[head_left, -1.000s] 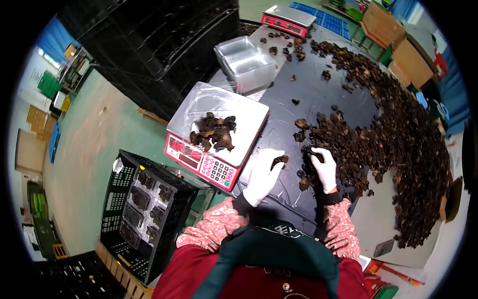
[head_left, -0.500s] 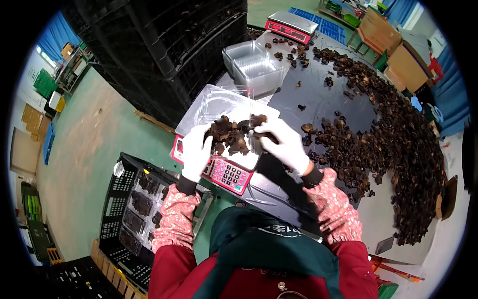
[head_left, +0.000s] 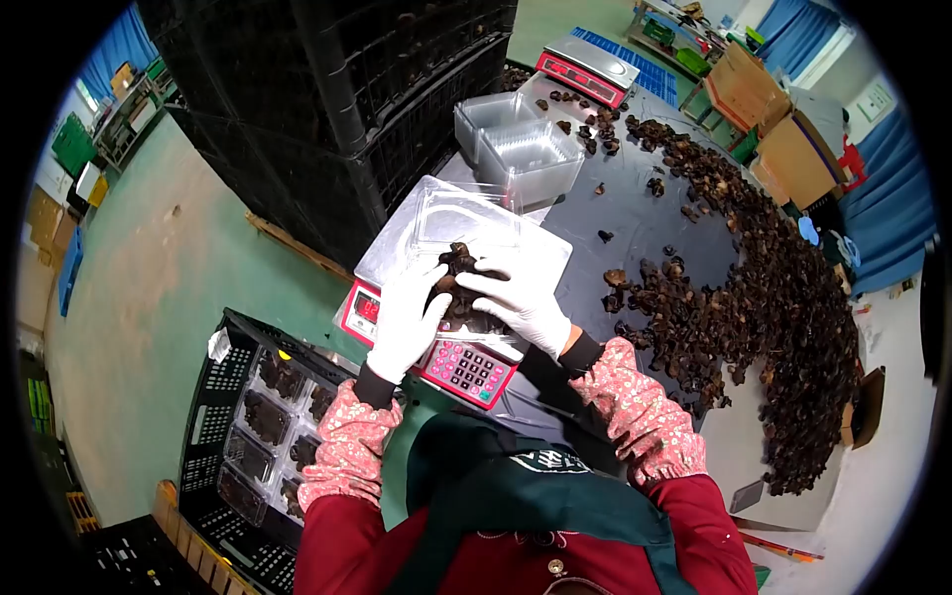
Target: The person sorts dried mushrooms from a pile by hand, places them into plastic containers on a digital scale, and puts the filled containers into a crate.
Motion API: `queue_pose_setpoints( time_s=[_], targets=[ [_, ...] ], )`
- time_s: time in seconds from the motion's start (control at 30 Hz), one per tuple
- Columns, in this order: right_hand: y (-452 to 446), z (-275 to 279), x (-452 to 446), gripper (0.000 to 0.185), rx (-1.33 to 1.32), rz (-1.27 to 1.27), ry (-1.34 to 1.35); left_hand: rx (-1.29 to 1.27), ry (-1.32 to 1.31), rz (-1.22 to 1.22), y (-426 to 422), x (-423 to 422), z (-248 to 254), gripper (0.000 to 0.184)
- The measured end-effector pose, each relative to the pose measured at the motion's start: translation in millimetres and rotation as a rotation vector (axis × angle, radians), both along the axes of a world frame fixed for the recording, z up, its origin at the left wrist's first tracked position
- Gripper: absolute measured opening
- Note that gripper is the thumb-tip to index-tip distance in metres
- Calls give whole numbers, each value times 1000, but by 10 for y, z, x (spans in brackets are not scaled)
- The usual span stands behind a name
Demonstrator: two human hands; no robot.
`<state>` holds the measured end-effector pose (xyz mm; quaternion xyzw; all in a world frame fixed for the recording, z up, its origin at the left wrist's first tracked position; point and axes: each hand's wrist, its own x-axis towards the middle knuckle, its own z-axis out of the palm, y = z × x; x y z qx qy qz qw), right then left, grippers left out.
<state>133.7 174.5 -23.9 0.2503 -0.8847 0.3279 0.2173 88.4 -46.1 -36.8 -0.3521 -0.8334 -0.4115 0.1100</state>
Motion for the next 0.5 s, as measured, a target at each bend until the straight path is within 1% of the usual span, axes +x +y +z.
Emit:
queue_pose_setpoints(
  time_s=[0.03, 0.1, 0.13, 0.17, 0.23, 0.27, 0.3, 0.37, 0.4, 0.43, 0.5],
  targets=[
    [-1, -13, 6, 38, -80, -39, -34, 0, -7, 3, -16, -5, 19, 43],
    [-43, 33, 1, 36, -257, -82, -63, 144, -37, 31, -26, -31, 71, 45],
    [-50, 39, -19, 32, -278, -113, -63, 93, 35, 58, -33, -41, 121, 52],
    [-56, 29, -44, 32, -278, -114, -67, 92, 31, 58, -9, -57, 185, 52],
    [-84, 9, -82, 27, -326, -231, -116, -17, 75, 40, 74, -102, 275, 60],
    [-131, 45, -91, 23, -243, -317, -25, -81, 76, -24, 89, -137, 272, 64],
    [-139, 47, -93, 23, -243, -319, -27, -177, 170, -66, 120, -166, 257, 60],
    [-137, 48, -96, 22, 229, -243, 67, -274, 158, -140, 137, -194, 149, 56],
    [-126, -22, -115, 21, 224, -273, 8, -228, 181, -115, 148, -176, 131, 55],
    [-84, -45, -108, 21, 222, -281, 8, -230, 183, -124, 139, -167, 128, 55],
    [-49, 132, -88, 15, -155, -404, 30, -319, 150, -120, 95, -167, 162, 58]
  ],
)
